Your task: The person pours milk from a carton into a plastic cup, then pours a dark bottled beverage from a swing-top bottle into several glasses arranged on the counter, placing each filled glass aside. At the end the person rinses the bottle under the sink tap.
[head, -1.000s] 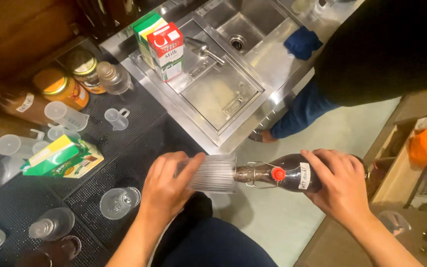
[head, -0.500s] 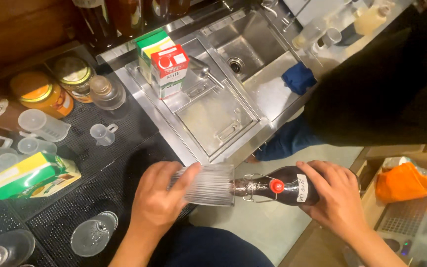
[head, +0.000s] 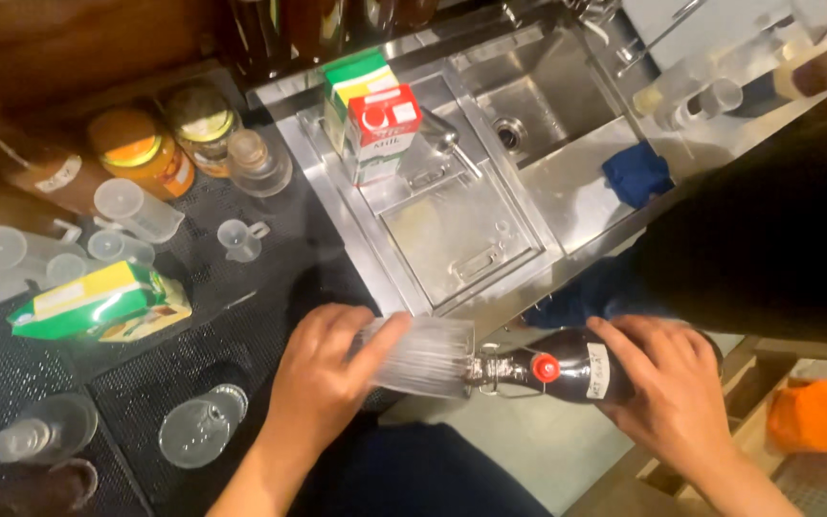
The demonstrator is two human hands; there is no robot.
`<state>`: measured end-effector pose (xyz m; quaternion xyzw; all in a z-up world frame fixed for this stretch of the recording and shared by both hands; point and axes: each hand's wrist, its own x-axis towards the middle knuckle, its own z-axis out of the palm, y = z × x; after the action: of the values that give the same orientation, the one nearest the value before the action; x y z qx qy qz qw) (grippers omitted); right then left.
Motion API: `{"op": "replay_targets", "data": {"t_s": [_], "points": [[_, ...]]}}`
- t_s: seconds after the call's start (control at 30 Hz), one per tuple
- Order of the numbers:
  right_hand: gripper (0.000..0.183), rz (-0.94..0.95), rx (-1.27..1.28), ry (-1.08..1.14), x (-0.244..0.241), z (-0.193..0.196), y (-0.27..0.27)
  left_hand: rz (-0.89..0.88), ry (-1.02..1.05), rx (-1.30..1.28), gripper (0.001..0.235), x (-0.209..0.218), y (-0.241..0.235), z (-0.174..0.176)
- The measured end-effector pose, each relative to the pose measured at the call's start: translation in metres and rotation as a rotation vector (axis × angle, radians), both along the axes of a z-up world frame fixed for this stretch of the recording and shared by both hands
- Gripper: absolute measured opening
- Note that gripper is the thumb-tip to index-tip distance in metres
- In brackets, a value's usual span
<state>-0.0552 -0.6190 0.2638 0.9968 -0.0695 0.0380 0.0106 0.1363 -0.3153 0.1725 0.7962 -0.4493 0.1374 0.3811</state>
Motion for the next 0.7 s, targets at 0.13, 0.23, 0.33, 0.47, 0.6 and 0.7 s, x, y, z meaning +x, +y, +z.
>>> {"op": "replay_targets", "data": {"t_s": [0.13, 0.23, 0.33, 0.47, 0.6, 0.7], "points": [[0.100, 0.053, 0.037, -0.001, 0.015, 0.007, 0.002, -0.004, 0.011, -0.010, 0.072, -0.002, -0.001, 0.002], [0.099, 0.064, 0.050, -0.008, 0.012, 0.005, 0.002, 0.019, 0.029, -0.037, 0.071, -0.013, 0.001, 0.003], [0.095, 0.087, 0.065, -0.045, 0.022, 0.003, -0.003, 0.066, -0.007, -0.009, 0.074, -0.011, 0.001, 0.008], [0.095, 0.095, 0.058, -0.055, 0.023, 0.001, -0.006, 0.090, 0.031, 0.012, 0.076, -0.019, 0.004, 0.012], [0.099, 0.107, 0.045, -0.039, 0.028, 0.004, -0.010, 0.117, 0.133, 0.063, 0.080, -0.021, 0.005, 0.016], [0.100, 0.109, 0.047, -0.032, 0.031, 0.005, -0.010, 0.114, 0.173, 0.070, 0.081, -0.022, 0.009, 0.014]]}}
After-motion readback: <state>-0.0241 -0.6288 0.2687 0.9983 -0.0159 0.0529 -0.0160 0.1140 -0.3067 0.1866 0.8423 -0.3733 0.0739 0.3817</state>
